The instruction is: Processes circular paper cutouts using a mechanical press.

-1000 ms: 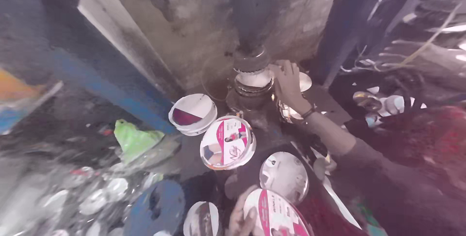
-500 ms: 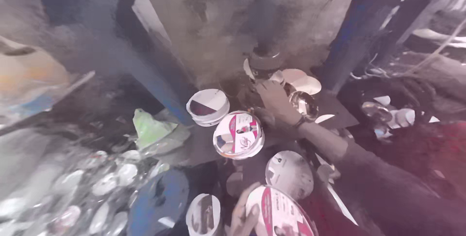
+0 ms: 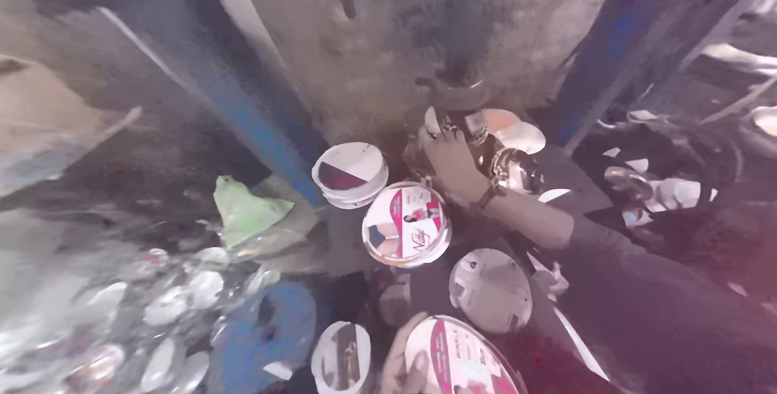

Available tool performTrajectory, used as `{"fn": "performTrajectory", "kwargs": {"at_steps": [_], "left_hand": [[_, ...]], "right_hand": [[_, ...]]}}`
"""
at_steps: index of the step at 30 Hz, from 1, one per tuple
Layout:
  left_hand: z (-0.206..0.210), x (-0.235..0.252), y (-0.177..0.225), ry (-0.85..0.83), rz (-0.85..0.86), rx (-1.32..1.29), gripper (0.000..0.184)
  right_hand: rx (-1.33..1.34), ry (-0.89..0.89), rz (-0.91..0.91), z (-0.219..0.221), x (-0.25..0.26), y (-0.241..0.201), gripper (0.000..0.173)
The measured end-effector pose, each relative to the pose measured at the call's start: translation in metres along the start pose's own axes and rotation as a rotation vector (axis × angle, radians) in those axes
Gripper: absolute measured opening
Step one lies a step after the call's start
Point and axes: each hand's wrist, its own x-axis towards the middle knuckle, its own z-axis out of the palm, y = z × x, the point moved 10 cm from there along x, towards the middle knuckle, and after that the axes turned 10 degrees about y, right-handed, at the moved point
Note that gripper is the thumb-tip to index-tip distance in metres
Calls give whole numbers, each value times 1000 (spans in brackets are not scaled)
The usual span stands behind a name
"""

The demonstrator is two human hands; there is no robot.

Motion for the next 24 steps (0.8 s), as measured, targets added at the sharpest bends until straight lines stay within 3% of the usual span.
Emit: {"fn": "performTrajectory", "kwargs": {"at_steps": [3, 5, 9, 12, 14, 17, 21, 24], "left_hand": [[11, 4, -6, -95, -10, 33, 41], [19, 7, -9, -141, -15, 53, 42], [23, 18, -12, -44, -61, 42, 37], [31, 38, -16, 63, -69, 17, 42], [42, 55, -21, 142, -59, 27, 45], [69, 81, -19, 115, -3, 21, 46], [99, 102, -11, 112, 115, 64, 42], [115, 121, -6, 177, 254, 231, 39]], "right_hand": [[-35, 195, -214, -6, -10, 16, 33], [53, 213, -291, -23, -26, 29, 31], [131, 529, -290, -87, -104, 69, 31], [48, 703, -230, -85, -158, 104, 26], [92, 601, -221, -46, -176, 123, 28], [174, 408, -185, -6, -179, 134, 33], [419, 302, -46, -30, -178, 141, 36], [819, 7, 73, -54, -184, 133, 62]]}}
